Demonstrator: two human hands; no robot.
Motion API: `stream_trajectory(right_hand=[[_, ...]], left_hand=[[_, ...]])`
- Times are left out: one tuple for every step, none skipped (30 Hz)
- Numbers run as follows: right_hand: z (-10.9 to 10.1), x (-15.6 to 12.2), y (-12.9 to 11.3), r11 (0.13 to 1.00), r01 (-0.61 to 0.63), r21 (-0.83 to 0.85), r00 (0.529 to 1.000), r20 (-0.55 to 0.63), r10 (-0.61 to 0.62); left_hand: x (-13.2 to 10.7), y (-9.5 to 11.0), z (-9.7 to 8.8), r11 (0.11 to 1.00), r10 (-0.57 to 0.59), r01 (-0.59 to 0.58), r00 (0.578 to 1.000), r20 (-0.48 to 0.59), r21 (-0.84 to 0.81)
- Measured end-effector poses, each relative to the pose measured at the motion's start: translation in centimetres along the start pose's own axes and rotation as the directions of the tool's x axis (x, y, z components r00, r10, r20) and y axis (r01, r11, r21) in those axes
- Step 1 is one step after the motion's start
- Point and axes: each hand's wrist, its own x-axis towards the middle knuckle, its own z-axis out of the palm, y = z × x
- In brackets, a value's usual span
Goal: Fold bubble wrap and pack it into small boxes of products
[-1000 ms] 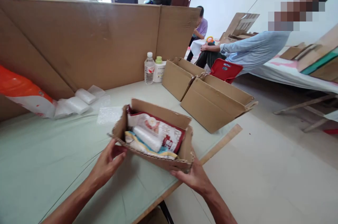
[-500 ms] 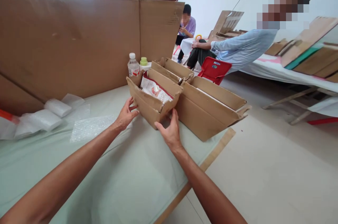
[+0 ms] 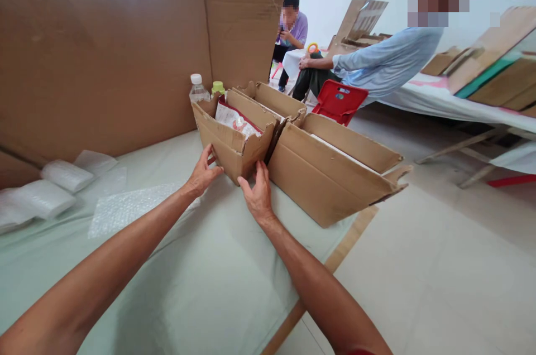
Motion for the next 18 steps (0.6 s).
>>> stream_trajectory(right_hand=[[0.1,-0.2,0.3,1.0,0.003,0.011,1.0,-0.001,-0.003],[0.1,-0.4,0.7,1.0,0.007,0.017,1.0,-0.001,-0.007],[0.2,-0.6,1.0,1.0,0.009,0.018,1.0,0.001,-0.009],[0.1,-0.8,1.2,1.0,0.004,0.009,1.0,0.011,-0.004],[0.1,-0.9,1.5,1.0,-0.009,-0.009,1.0,0.024,0.009],[0.0,-1.0,1.6,0.999,-0.027,-0.032,0.999,0.042,0.028],[-0.1,-1.0,1.7,0.998,-0.045,-0.053,0.997,0.064,0.049],[-0.3,-1.0,1.7,0.996,-0.061,-0.063,0.994,0.088,0.066],[-0.5,-1.1,1.7,0.995,-0.072,-0.07,0.99,0.113,0.08],[-0.7,-1.1,1.6,0.994,-0.079,-0.079,0.987,0.137,0.09],[-1.0,-1.2,1.6,0.993,-0.084,-0.084,0.983,0.159,0.096],[-1.2,-1.2,1.6,0.988,-0.087,-0.129,0.979,0.174,0.109],[-1.4,-1.3,1.5,0.98,-0.09,-0.179,0.975,0.186,0.124],[-1.5,-1.5,1.5,0.971,-0.095,-0.218,0.972,0.19,0.137],[-1.6,-1.7,1.5,0.964,-0.095,-0.249,0.964,0.22,0.152],[-1.7,-2.0,1.3,0.958,-0.093,-0.272,0.956,0.243,0.162],[-1.6,-2.5,1.1,0.952,-0.074,-0.298,0.952,0.262,0.156],[-1.5,-3.0,0.6,0.945,-0.028,-0.326,0.946,0.296,0.13]], left_hand=[[0.4,-0.1,0.0,1.0,-0.005,0.005,1.0,0.016,0.019],[0.7,-0.2,0.0,0.999,-0.013,0.012,0.999,0.032,0.045],[0.8,-0.2,0.1,0.997,-0.022,0.018,0.999,0.049,0.074],[0.6,-0.3,0.1,0.994,-0.029,0.021,0.997,0.068,0.104],[0.2,-0.3,0.2,0.99,-0.035,0.023,0.996,0.085,0.139],[-0.6,-0.2,0.2,0.983,-0.041,0.022,0.994,0.101,0.18],[-1.8,0.0,0.1,0.974,-0.046,0.019,0.992,0.114,0.226],[-3.3,0.3,-0.1,0.961,-0.049,0.012,0.991,0.125,0.275],[-5.2,0.7,-0.4,0.946,-0.051,0.005,0.99,0.134,0.324],[-7.3,1.3,-0.9,0.93,-0.056,0.001,0.989,0.137,0.367],[-9.6,2.0,-1.5,0.91,-0.058,-0.011,0.987,0.152,0.415],[-12.1,2.7,-2.2,0.883,-0.057,-0.035,0.982,0.182,0.468],[-14.5,3.6,-3.0,0.842,-0.056,-0.083,0.969,0.239,0.533],[-17.0,4.4,-3.8,0.777,-0.062,-0.155,0.946,0.319,0.61],[-19.5,5.3,-4.7,0.702,-0.079,-0.225,0.919,0.387,0.676],[-21.9,6.0,-5.5,0.628,-0.101,-0.275,0.899,0.426,0.728],[-24.3,6.7,-6.3,0.567,-0.117,-0.303,0.891,0.439,0.766],[-26.5,7.3,-7.0,0.53,-0.118,-0.305,0.898,0.425,0.791]])
